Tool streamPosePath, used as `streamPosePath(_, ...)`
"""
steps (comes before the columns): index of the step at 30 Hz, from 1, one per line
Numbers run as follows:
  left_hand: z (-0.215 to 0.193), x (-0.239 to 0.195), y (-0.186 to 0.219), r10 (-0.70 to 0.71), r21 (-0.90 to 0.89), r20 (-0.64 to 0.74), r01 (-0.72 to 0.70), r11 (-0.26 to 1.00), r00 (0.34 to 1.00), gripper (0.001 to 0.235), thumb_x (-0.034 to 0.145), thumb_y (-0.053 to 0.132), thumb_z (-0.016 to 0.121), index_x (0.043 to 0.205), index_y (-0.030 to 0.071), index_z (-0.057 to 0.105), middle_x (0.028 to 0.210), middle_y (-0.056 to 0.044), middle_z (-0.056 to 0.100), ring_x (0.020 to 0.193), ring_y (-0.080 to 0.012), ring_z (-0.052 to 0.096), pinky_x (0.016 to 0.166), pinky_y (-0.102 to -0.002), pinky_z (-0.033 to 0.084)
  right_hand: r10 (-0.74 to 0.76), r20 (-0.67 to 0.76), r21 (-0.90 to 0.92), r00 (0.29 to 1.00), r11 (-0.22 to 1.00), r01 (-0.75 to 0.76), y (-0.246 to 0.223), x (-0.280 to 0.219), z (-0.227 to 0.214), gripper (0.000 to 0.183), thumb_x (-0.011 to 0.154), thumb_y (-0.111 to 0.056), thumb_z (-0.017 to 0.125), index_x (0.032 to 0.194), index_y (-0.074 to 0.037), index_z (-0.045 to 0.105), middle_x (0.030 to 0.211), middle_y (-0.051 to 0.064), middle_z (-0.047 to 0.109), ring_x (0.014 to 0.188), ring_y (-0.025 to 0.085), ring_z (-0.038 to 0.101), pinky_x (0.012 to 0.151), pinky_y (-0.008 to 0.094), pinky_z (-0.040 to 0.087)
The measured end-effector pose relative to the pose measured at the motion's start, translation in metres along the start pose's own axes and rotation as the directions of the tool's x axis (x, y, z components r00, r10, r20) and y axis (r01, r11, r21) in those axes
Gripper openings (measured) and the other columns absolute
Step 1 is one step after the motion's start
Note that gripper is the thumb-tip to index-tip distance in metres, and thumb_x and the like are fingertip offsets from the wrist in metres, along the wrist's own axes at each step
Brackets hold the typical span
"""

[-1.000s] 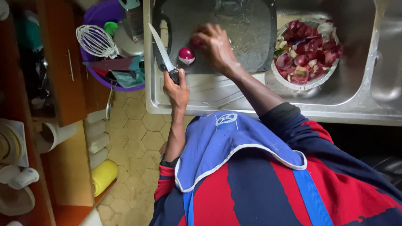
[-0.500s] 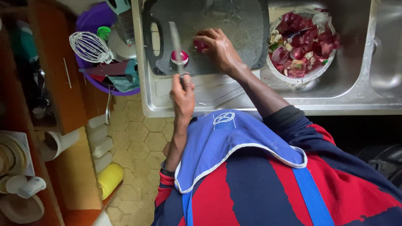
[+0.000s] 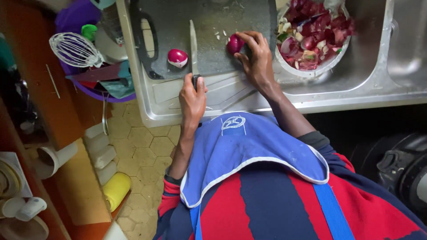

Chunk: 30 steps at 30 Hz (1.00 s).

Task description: The person peels and chops red onions on a cutting board using a knife. They remove the outer layers and trim the ends, then slice the onion into thin pieces and dice them into smaller bits. The onion skins and scraps are discarded into a bowl in the sink.

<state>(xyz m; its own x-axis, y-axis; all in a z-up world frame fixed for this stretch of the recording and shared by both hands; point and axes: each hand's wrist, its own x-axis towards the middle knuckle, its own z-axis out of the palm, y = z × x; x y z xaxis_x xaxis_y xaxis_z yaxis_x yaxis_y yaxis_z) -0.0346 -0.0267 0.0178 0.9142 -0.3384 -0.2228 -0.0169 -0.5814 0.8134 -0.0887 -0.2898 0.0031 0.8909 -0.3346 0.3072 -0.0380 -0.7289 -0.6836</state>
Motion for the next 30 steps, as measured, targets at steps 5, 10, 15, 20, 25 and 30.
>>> streamPosePath(5, 0.011, -0.001, 0.006, -0.067, -0.179, 0.133, 0.091, 0.980, 0.989, 0.042, 0.118, 0.044, 0.052, 0.142, 0.010, 0.056, 0.085, -0.004, 0.081, 0.054, -0.0172, 0.069, 0.062, -0.036, 0.061, 0.031, -0.023, 0.017, 0.999, 0.999, -0.030, -0.004, 0.009, 0.008, 0.050, 0.104, -0.016, 0.092, 0.150, -0.008, 0.073, 0.138, 0.018, 0.069, 0.123, 0.040, 0.068, 0.104, 0.050, 0.053)
streamPosePath(10, 0.016, 0.005, 0.008, -0.145, -0.271, 0.130, 0.176, 0.946, 0.981, 0.037, 0.114, 0.030, 0.050, 0.147, 0.013, 0.049, 0.095, -0.008, 0.079, 0.059, -0.0208, 0.066, 0.057, -0.039, 0.063, -0.014, 0.028, 0.036, 1.000, 0.999, 0.013, -0.005, 0.033, 0.024, 0.057, 0.096, -0.004, 0.093, 0.149, -0.010, 0.073, 0.146, 0.014, 0.074, 0.123, 0.040, 0.069, 0.106, 0.050, 0.056)
streamPosePath(15, 0.012, 0.008, 0.016, 0.002, -0.287, 0.162, 0.045, 0.957, 0.987, 0.047, 0.119, 0.038, 0.049, 0.159, 0.012, 0.051, 0.099, -0.001, 0.078, 0.064, -0.0137, 0.068, 0.060, -0.034, 0.063, -0.079, 0.019, 0.085, 0.997, 0.993, 0.077, -0.005, 0.035, 0.021, 0.045, 0.115, -0.029, 0.085, 0.152, -0.008, 0.072, 0.146, 0.018, 0.073, 0.126, 0.040, 0.070, 0.109, 0.050, 0.053)
streamPosePath(20, 0.012, 0.005, 0.024, 0.059, -0.203, 0.206, -0.017, 0.979, 0.977, 0.045, 0.120, 0.041, 0.048, 0.155, 0.015, 0.055, 0.095, -0.001, 0.083, 0.064, -0.0147, 0.075, 0.066, -0.035, 0.065, -0.049, -0.024, 0.125, 0.999, 0.991, 0.051, -0.013, 0.032, 0.018, 0.043, 0.115, -0.023, 0.085, 0.154, -0.007, 0.072, 0.150, 0.018, 0.074, 0.134, 0.039, 0.070, 0.114, 0.050, 0.053)
streamPosePath(25, 0.009, 0.007, 0.019, -0.024, -0.248, 0.108, 0.051, 0.968, 0.994, 0.046, 0.119, 0.036, 0.050, 0.154, 0.007, 0.056, 0.094, -0.005, 0.080, 0.060, -0.0156, 0.070, 0.064, -0.036, 0.067, -0.050, -0.103, -0.035, 0.993, 0.998, 0.047, -0.016, 0.036, 0.015, 0.061, 0.106, -0.065, 0.082, 0.122, -0.006, 0.078, 0.115, 0.012, 0.075, 0.101, 0.029, 0.065, 0.085, 0.043, 0.050)
streamPosePath(30, 0.011, 0.003, 0.016, -0.067, -0.326, 0.128, 0.106, 0.939, 0.990, 0.045, 0.119, 0.031, 0.052, 0.156, 0.006, 0.055, 0.093, -0.005, 0.077, 0.060, -0.0127, 0.067, 0.055, -0.033, 0.063, -0.031, 0.183, 0.021, 0.983, 0.999, 0.027, -0.015, 0.045, -0.017, 0.034, 0.123, -0.023, 0.062, 0.150, -0.007, 0.073, 0.158, 0.019, 0.056, 0.138, 0.043, 0.052, 0.108, 0.062, 0.051)
